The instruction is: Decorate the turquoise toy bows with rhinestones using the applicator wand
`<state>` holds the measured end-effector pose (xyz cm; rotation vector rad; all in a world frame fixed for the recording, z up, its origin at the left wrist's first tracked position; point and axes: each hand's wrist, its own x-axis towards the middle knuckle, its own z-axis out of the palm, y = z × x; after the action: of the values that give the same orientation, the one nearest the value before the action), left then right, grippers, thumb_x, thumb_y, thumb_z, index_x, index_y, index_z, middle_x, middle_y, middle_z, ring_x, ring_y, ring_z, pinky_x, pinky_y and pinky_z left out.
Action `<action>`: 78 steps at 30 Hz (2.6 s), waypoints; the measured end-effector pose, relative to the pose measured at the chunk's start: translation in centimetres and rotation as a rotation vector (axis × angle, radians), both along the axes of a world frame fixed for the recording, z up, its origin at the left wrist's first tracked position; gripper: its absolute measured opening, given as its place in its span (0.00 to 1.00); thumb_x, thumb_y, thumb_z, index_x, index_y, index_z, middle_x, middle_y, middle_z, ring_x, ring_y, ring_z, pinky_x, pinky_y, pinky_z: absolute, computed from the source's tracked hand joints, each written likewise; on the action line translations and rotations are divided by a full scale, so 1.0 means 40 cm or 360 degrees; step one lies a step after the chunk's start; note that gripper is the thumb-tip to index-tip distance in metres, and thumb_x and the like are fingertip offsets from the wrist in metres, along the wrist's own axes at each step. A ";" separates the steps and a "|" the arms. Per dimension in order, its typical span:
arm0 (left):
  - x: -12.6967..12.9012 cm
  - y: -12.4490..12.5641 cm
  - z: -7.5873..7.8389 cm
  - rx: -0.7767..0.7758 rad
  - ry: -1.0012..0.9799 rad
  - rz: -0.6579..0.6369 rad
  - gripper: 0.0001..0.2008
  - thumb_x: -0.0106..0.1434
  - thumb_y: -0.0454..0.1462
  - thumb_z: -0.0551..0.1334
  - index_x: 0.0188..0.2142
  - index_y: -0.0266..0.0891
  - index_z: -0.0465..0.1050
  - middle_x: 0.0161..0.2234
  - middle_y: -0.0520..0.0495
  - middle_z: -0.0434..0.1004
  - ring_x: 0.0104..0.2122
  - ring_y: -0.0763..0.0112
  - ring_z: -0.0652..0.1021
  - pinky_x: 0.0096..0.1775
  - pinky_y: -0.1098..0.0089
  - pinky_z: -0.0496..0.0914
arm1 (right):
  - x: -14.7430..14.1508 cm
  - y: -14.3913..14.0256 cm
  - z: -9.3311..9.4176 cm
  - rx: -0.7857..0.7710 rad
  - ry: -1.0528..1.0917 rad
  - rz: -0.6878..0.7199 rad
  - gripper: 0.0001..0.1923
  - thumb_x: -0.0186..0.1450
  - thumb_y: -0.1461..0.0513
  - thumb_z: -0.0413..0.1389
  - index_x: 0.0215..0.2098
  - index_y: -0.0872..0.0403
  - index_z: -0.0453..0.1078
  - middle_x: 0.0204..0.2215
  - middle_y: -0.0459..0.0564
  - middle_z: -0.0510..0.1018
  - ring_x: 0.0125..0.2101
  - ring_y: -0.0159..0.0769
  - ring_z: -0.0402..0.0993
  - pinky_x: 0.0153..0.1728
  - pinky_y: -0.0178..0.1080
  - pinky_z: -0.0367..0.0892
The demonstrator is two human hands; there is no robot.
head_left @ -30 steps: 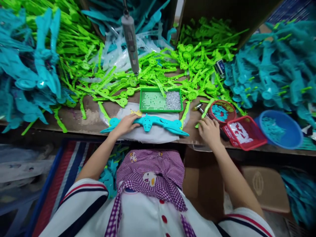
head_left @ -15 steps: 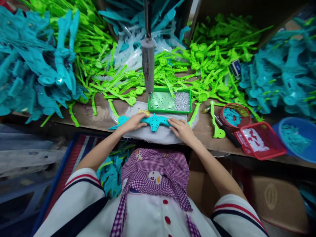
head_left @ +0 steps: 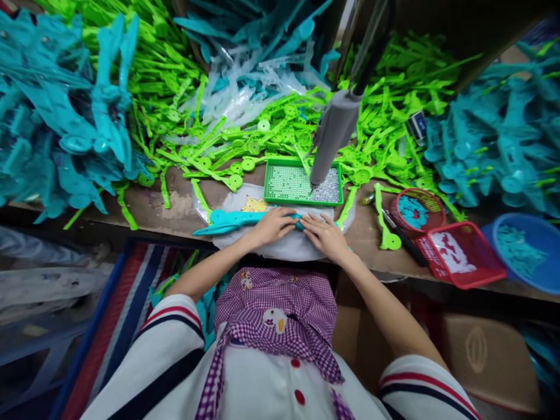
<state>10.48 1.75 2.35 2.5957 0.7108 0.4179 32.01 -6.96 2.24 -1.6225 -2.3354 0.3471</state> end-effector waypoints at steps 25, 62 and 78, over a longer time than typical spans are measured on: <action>-0.441 -0.190 -0.064 0.0384 -0.0196 0.1497 0.22 0.66 0.41 0.66 0.58 0.41 0.72 0.55 0.36 0.74 0.58 0.50 0.73 0.60 0.50 0.68 | -0.187 0.033 0.180 0.0281 0.0805 -0.0366 0.24 0.73 0.51 0.49 0.66 0.45 0.65 0.63 0.54 0.72 0.65 0.45 0.67 0.66 0.61 0.60; -0.396 -0.083 0.084 -0.0152 -0.0416 0.1525 0.18 0.63 0.40 0.69 0.52 0.40 0.76 0.56 0.39 0.72 0.57 0.53 0.74 0.61 0.53 0.67 | -0.352 0.103 0.025 -0.0041 0.0267 0.0445 0.28 0.73 0.63 0.43 0.70 0.51 0.59 0.66 0.53 0.68 0.67 0.41 0.63 0.69 0.56 0.57; -0.231 0.104 0.026 -0.0315 0.0248 0.0296 0.16 0.54 0.37 0.72 0.43 0.38 0.79 0.43 0.42 0.81 0.45 0.55 0.79 0.47 0.61 0.72 | -0.127 0.078 0.049 0.0061 0.0545 0.0241 0.23 0.73 0.54 0.51 0.64 0.47 0.67 0.59 0.52 0.76 0.61 0.44 0.72 0.63 0.57 0.67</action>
<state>1.24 5.90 3.41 2.4026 0.9985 0.1893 26.91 -3.83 4.19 -1.2563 -2.1886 0.5602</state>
